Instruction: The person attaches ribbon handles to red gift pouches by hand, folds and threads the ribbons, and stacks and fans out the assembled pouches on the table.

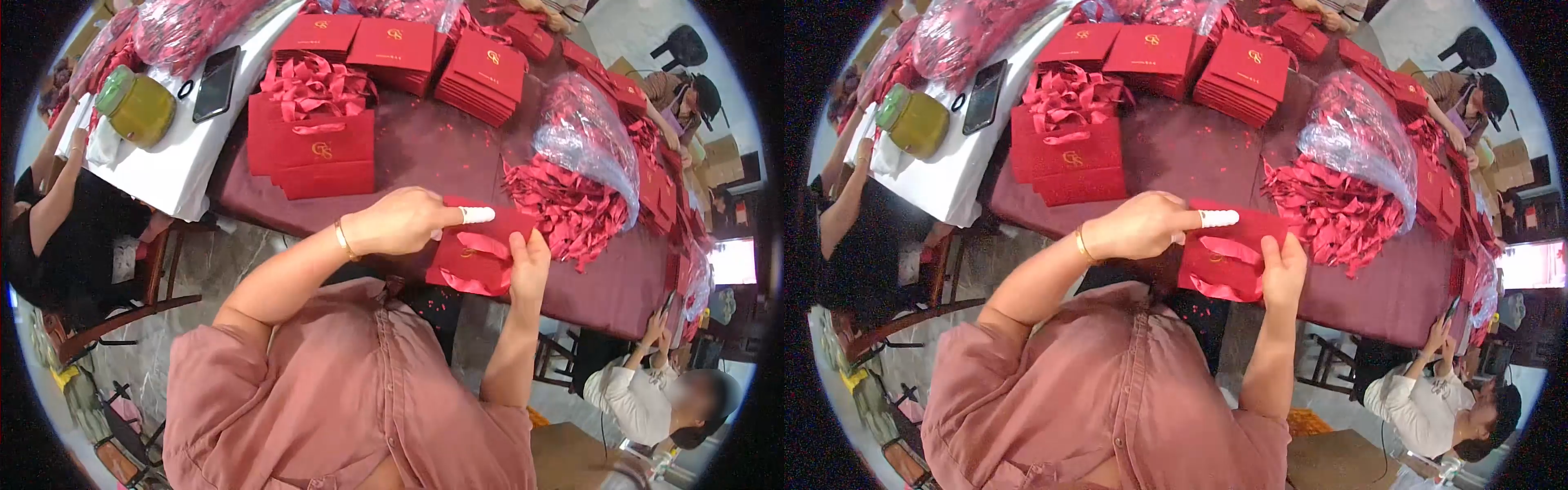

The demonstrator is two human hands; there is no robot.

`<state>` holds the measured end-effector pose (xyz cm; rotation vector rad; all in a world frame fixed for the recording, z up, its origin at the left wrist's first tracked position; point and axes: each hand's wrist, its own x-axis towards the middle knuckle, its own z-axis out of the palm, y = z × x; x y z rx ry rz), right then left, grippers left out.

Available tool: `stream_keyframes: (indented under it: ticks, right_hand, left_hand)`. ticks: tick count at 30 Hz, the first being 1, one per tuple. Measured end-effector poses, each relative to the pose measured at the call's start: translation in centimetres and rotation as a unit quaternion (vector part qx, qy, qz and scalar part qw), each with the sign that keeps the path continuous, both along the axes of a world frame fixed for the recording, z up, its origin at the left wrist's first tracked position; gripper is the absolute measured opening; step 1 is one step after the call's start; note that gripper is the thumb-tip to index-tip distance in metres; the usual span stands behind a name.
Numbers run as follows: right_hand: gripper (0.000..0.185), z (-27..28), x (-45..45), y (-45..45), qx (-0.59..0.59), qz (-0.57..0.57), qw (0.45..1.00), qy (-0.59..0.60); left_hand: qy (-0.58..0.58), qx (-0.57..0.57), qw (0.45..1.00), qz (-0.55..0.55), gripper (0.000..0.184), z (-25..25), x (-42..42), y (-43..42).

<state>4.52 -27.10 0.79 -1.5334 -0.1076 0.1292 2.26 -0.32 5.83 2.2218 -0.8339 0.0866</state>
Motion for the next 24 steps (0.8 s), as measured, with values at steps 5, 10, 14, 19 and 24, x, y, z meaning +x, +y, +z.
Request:
stream_keyframes:
  ticks: [5, 10, 14, 19, 24]
  right_hand:
    - [0.022, 0.2, -0.3, 0.2, -0.038, -0.021, 0.999, -0.028]
    - [0.024, -0.9, 0.4, -1.5, 0.076, -0.020, 0.996, 0.043]
    - [0.025, -1.0, 0.6, -1.3, 0.119, -0.052, 0.990, 0.049]
    - [0.025, -1.3, 0.5, -0.3, 0.122, -0.067, 0.990, 0.031]
    - [0.022, -1.0, 0.0, 0.3, 0.030, -0.089, 0.995, -0.028]
  left_hand:
    - [0.021, 0.038, 0.997, -0.056, 0.070, 0.5, 0.1, 0.6]
    - [0.001, -0.068, 0.995, 0.076, 0.070, 0.9, -0.2, 0.5]
    - [-0.047, -0.115, 0.986, 0.114, 0.059, -0.2, -1.5, -0.4]
    - [0.083, -0.134, 0.987, 0.027, 0.030, -1.9, -2.9, -1.8]
    - [0.112, -0.134, 0.984, 0.017, 0.066, -1.1, -3.0, -2.3]
